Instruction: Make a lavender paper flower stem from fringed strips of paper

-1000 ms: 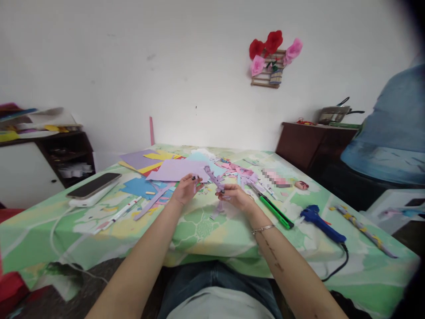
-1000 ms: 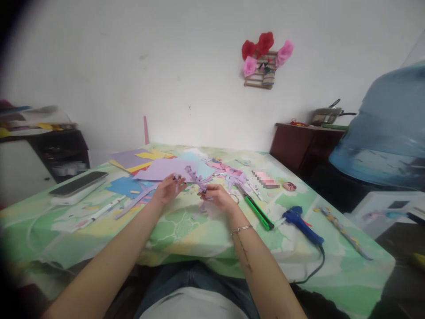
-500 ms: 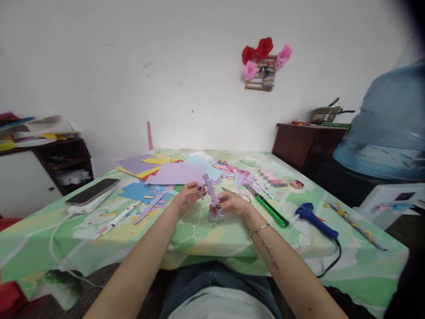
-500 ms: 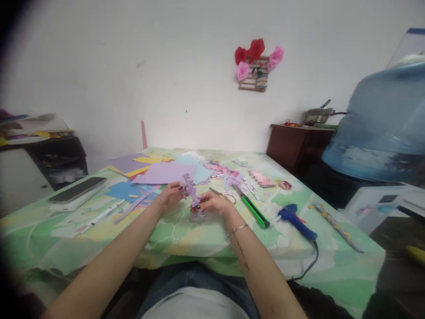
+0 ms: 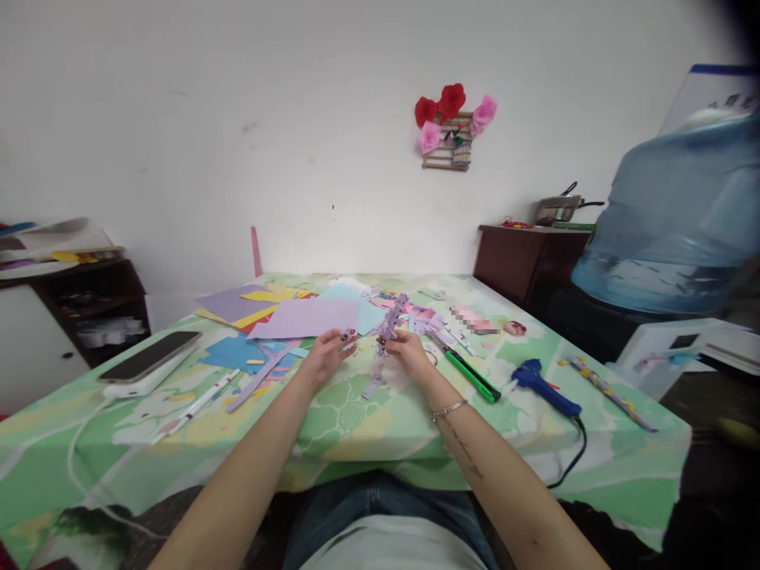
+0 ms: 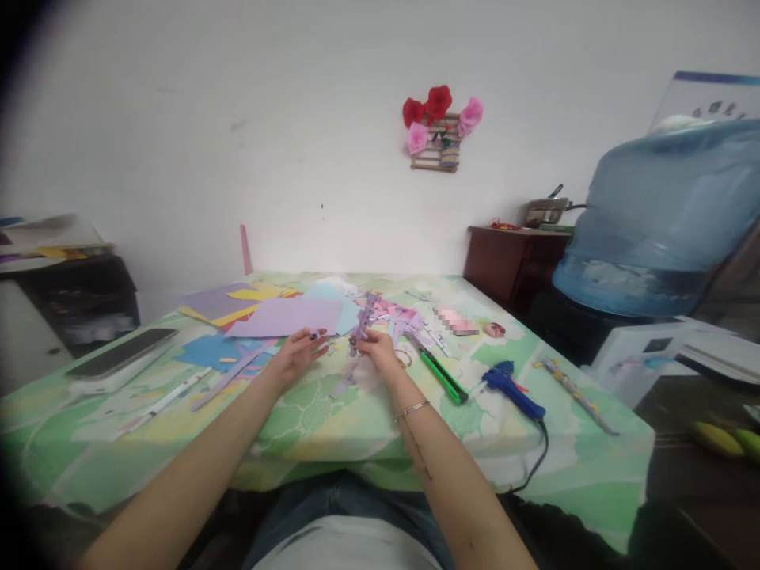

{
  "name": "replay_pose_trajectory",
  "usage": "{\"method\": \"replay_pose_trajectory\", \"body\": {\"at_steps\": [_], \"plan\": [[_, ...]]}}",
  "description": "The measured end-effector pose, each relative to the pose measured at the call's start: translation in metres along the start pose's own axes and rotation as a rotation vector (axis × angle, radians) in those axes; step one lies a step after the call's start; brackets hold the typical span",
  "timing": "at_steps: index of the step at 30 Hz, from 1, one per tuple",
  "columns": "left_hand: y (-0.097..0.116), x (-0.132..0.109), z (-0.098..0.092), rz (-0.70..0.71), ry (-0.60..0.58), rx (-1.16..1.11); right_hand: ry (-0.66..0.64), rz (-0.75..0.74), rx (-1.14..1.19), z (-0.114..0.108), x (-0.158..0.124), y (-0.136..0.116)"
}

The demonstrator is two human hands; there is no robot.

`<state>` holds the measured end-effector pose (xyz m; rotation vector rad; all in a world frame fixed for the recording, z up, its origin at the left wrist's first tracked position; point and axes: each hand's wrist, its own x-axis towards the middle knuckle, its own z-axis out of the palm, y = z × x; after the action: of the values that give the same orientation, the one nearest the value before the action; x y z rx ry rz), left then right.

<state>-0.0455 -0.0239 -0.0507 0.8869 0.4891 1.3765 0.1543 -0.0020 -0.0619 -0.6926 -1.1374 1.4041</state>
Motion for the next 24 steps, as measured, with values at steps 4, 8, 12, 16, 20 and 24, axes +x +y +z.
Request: {"method": "replay_pose_trajectory", "body": {"at_steps": [4,8,12,16,20,24], "plan": [[-0.003,-0.002,0.002,-0.044,0.002,0.082,0.12,0.024,0.056,-0.006,0.001,0.002],[-0.006,-0.003,0.001,-0.074,-0.007,0.169,0.167,0.0,0.13,-0.005,-0.001,-0.001],[-0.007,-0.003,-0.001,-0.085,-0.002,0.201,0.162,-0.059,0.172,-0.002,-0.002,-0.005],[-0.007,-0.003,-0.001,-0.087,-0.009,0.222,0.153,-0.078,0.117,-0.002,-0.001,-0.002],[-0.008,-0.003,0.0,-0.079,0.004,0.228,0.151,-0.1,0.019,-0.003,0.001,0.003],[-0.008,-0.003,0.001,-0.068,0.022,0.234,0.135,-0.122,-0.051,-0.004,0.003,0.007]]}}
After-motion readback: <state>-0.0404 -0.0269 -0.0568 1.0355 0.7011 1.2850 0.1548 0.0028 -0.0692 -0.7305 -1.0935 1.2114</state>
